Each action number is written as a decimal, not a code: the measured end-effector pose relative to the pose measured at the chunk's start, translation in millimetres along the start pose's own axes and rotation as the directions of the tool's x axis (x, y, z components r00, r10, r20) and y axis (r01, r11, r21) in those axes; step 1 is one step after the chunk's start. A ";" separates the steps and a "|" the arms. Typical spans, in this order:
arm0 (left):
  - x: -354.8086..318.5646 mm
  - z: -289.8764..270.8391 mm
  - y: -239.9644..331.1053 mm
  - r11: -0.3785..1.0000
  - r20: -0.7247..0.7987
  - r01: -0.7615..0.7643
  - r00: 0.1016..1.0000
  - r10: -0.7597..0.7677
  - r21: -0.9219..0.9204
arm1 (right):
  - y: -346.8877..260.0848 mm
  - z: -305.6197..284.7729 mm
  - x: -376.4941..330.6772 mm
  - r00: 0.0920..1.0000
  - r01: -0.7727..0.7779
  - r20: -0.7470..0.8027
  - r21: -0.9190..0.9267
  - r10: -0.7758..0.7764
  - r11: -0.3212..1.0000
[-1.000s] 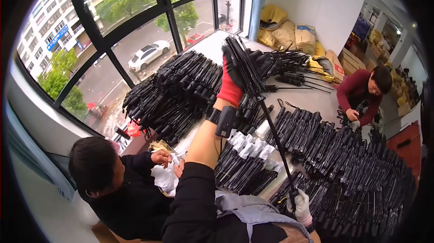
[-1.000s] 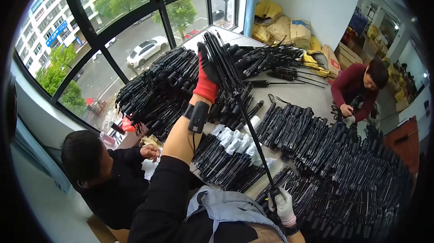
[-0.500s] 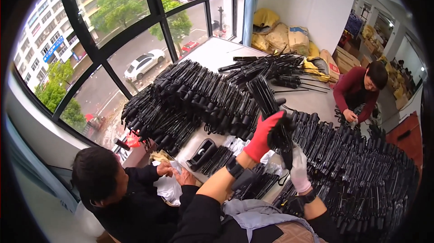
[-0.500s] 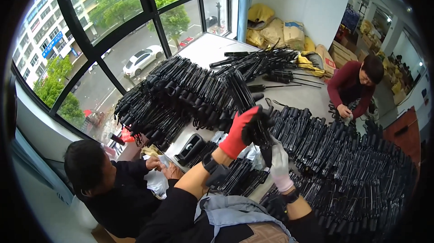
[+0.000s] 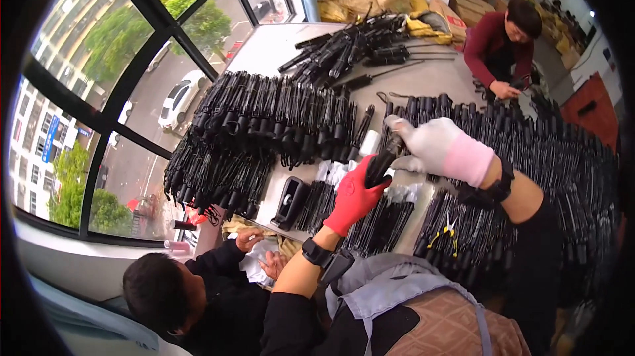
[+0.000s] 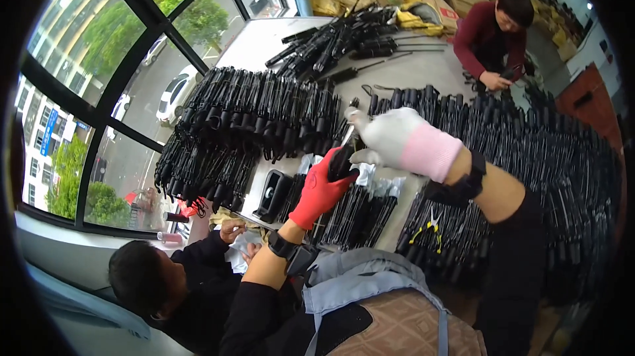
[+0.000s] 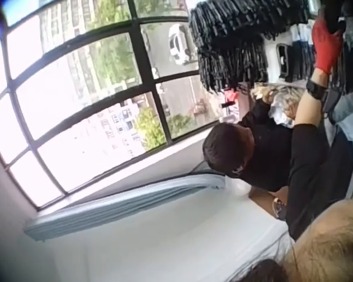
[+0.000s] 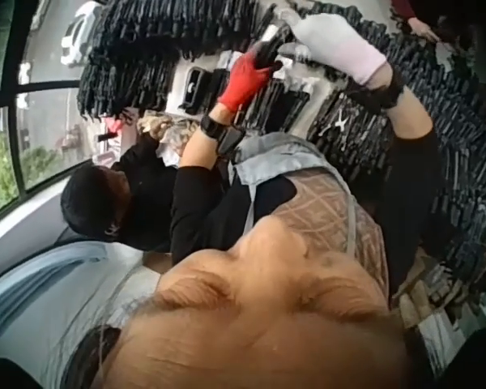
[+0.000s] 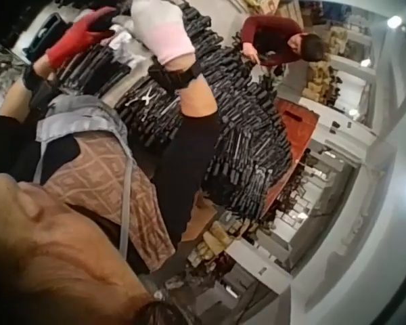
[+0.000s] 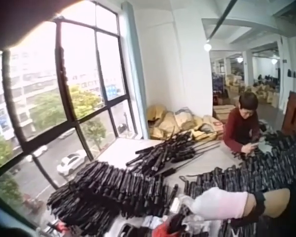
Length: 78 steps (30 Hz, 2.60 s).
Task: Slide white protective sleeves onto black rod components at a manufacturing workbench.
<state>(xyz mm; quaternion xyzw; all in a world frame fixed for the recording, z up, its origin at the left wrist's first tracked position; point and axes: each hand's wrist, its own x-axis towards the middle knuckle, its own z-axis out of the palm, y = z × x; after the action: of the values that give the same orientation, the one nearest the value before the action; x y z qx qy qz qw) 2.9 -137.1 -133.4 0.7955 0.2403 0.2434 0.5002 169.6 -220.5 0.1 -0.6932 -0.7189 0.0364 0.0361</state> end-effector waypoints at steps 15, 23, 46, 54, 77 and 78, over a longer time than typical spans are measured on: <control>23.7 -111.7 -139.0 0.954 0.282 0.198 0.924 -0.258 0.226 | -11.6 209.1 49.3 0.903 -0.400 0.428 0.803 -0.039 -0.441; 22.5 -264.2 -302.8 0.152 -0.376 0.593 0.667 -0.643 0.791 | 108.2 287.0 -93.5 0.606 -0.624 0.529 0.780 0.595 -0.058; 103.7 24.0 -90.9 0.611 0.318 -0.453 0.891 0.323 0.649 | 228.1 180.7 -55.9 0.565 -0.747 0.452 0.635 0.690 0.197; 91.5 118.7 6.4 0.887 0.512 -0.408 0.821 0.252 0.219 | 154.1 78.3 -110.6 0.829 -0.075 0.175 0.976 0.531 -0.204; -40.9 65.5 -66.1 0.882 -0.116 0.144 0.969 -0.217 -0.448 | -8.6 156.5 -0.1 0.879 0.023 -0.477 0.097 0.026 0.995; -41.9 66.5 -68.3 0.936 -0.150 0.161 0.965 -0.216 -0.312 | -9.4 159.8 -1.6 0.885 0.056 -0.465 0.104 -0.001 0.993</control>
<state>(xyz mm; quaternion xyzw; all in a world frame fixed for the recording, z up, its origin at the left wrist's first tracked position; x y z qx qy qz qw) 3.0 -182.2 -227.3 0.6587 0.3210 0.2992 0.6111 143.9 -222.8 -158.0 -0.6677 -0.6964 -0.0898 0.2472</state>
